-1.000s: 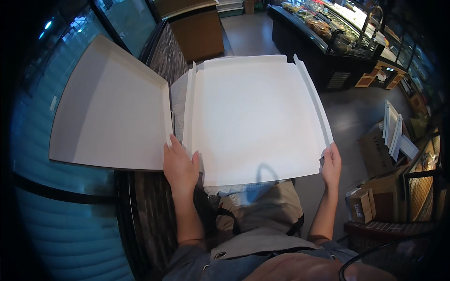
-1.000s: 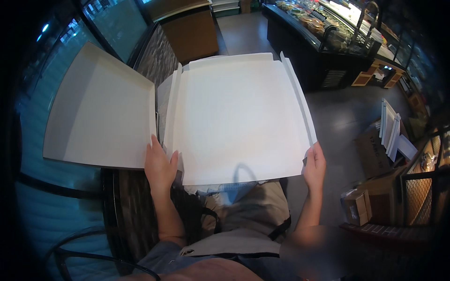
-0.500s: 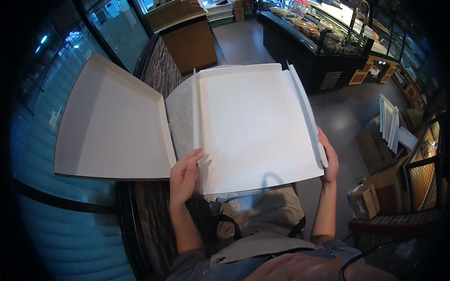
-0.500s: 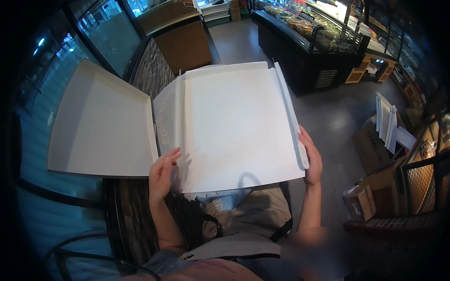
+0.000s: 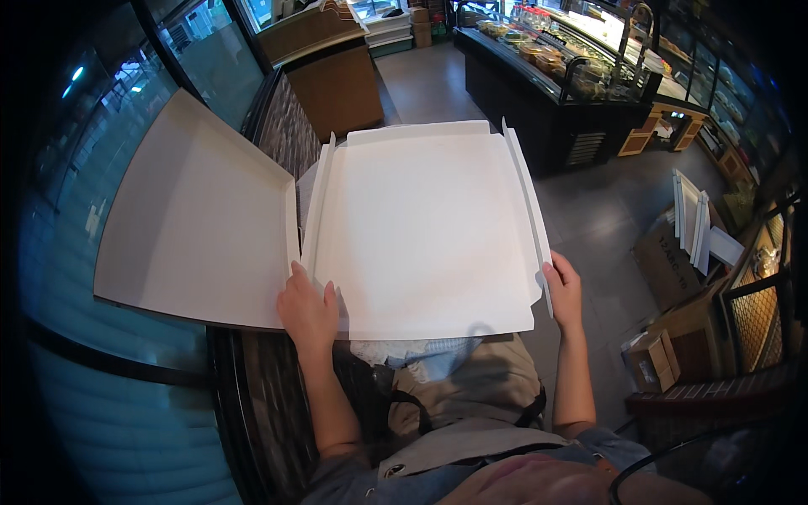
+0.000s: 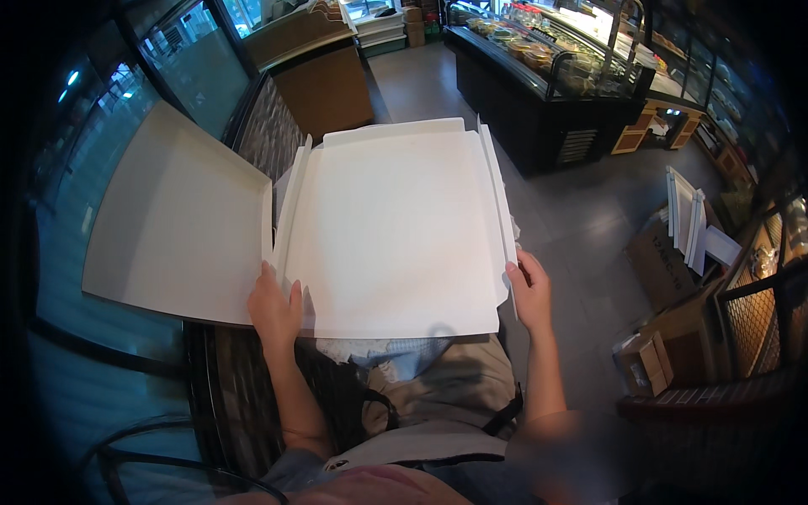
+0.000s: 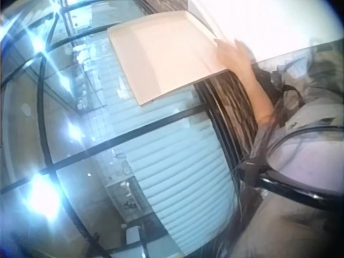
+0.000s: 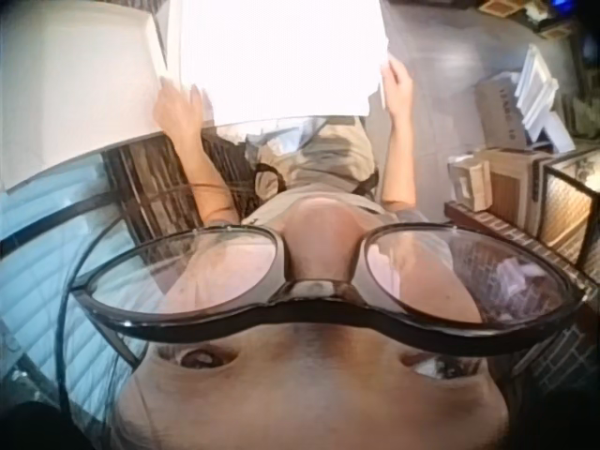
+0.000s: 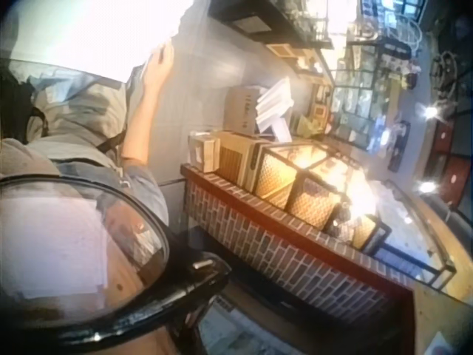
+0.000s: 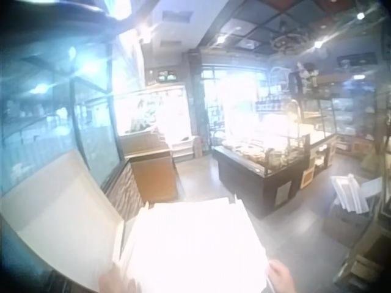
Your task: The person assembles white cardboard boxes by folding and interlocking the flaps. They then remove plastic wrapping from a stack of flat white boards and place them on a nearby surface.
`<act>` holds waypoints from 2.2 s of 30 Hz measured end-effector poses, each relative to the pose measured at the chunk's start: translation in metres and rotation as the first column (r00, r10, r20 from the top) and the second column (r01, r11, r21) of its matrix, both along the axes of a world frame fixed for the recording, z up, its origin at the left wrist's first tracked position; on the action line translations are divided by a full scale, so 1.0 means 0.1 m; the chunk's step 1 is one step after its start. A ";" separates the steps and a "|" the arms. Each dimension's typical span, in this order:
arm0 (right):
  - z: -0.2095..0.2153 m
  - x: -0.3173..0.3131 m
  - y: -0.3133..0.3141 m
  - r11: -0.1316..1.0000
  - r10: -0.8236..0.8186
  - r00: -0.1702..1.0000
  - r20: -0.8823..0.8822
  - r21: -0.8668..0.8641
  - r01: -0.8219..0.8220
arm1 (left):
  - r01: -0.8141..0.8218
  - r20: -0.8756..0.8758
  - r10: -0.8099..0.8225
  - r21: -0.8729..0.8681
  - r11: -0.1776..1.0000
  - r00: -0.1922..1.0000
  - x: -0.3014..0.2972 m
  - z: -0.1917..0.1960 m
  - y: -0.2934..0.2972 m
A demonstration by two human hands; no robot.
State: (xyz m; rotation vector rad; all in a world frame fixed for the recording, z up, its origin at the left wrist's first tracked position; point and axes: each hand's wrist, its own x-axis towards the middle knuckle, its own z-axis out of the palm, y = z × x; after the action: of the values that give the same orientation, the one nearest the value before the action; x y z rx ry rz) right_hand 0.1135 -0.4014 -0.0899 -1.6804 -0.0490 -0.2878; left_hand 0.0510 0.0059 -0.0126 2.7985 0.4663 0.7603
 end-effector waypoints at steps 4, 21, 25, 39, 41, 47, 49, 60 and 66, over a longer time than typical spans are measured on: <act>0.07 -0.05 -0.05 0.994 -0.068 0.997 -0.037 0.085 0.071 | -0.040 -0.146 0.022 -0.116 0.992 0.989 0.03 0.10 -0.13; -0.09 0.06 -0.42 0.771 -0.027 0.967 0.252 0.620 -0.141 | 0.601 0.562 -0.230 -0.780 0.172 0.795 -0.15 0.24 -0.20; -0.10 0.14 -0.30 0.785 -0.203 0.935 0.290 0.619 -0.021 | 0.690 0.668 -0.176 -0.694 0.204 0.723 -0.01 -0.05 -0.21; 1.11 0.29 -0.07 0.758 -0.063 0.608 0.792 0.434 -0.487 | 0.972 0.956 -0.188 -0.232 -0.022 0.224 0.34 0.47 -0.49; 1.14 0.23 -0.04 0.671 -0.112 0.593 0.797 0.501 -0.547 | 0.977 0.961 -0.188 -0.212 -0.023 0.204 0.31 0.53 -0.47; 1.14 0.14 0.03 0.620 -0.165 0.609 0.776 0.562 -0.548 | 0.992 0.992 -0.116 -0.061 -0.110 0.048 0.30 0.66 -0.30; 1.11 0.13 0.00 0.667 -0.158 0.589 0.792 0.526 -0.528 | 0.996 0.997 -0.024 -0.079 -0.052 0.078 0.24 0.64 -0.26; 1.25 -0.01 -0.04 0.613 -0.199 0.649 0.734 0.610 -0.502 | 0.941 0.952 -0.300 0.158 0.300 -0.064 0.24 0.45 0.14; 1.39 -0.15 0.14 0.602 -0.350 0.638 0.686 0.686 -0.408 | 0.037 0.888 -0.313 0.320 0.947 0.337 0.19 0.85 -0.59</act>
State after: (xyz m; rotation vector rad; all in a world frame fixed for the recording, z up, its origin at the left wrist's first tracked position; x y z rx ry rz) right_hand 0.0989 -0.3874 0.0489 -0.5005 -0.5363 -0.8726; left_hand 0.0698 -0.0535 0.0728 1.9405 -0.1909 2.2445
